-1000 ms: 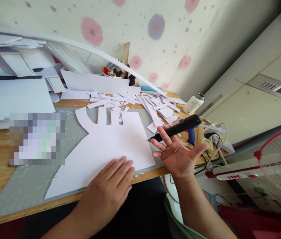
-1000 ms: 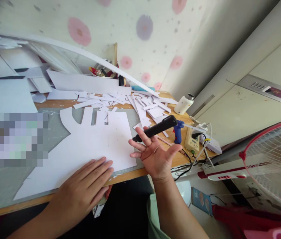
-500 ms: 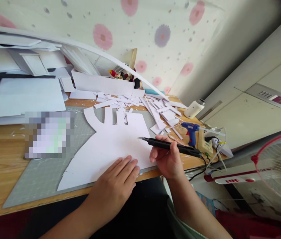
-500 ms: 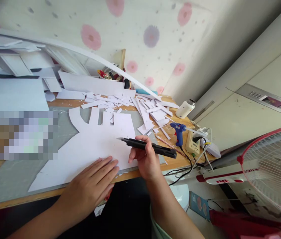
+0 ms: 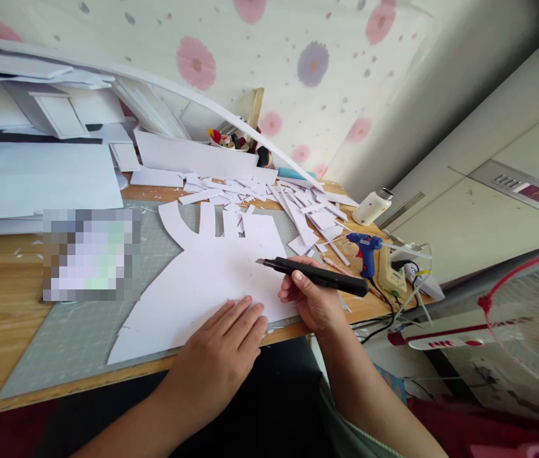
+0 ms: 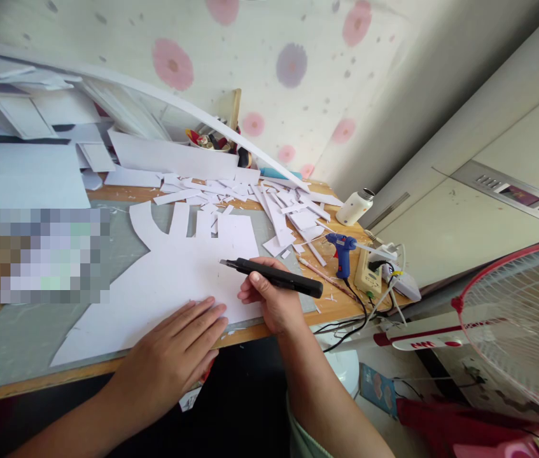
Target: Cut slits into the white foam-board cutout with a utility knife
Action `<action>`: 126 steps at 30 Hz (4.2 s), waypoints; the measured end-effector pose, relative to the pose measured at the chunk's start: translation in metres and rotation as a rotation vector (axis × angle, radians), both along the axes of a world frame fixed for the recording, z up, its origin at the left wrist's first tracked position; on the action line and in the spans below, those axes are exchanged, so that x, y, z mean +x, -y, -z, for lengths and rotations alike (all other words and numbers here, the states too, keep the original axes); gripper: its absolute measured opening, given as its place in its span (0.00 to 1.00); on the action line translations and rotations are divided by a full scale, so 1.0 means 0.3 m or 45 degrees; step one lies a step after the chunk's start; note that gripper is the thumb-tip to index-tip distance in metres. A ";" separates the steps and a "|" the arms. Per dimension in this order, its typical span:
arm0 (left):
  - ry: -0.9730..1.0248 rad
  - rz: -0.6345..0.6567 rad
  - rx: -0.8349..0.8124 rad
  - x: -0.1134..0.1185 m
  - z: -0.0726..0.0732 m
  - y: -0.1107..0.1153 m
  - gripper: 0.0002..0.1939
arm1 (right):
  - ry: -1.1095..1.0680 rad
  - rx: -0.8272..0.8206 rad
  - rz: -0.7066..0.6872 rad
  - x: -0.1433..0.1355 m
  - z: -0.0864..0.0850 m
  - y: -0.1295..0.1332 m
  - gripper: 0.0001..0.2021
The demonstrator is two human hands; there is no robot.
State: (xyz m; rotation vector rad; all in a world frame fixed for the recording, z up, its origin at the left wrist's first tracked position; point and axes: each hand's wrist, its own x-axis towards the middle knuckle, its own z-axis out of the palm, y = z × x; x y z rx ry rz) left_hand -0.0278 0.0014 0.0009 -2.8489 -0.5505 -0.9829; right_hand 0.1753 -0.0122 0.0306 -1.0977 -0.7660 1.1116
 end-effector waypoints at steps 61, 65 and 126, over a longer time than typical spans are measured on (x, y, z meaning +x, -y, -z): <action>-0.029 -0.002 0.044 0.003 0.002 -0.023 0.14 | 0.548 -0.095 0.313 -0.025 0.004 -0.061 0.14; -0.029 0.005 0.053 0.002 0.007 -0.026 0.15 | 0.583 -0.097 0.326 -0.004 0.007 -0.060 0.15; 0.037 -0.005 -0.071 0.003 0.000 -0.012 0.14 | 0.503 -0.038 0.362 -0.051 0.014 -0.069 0.12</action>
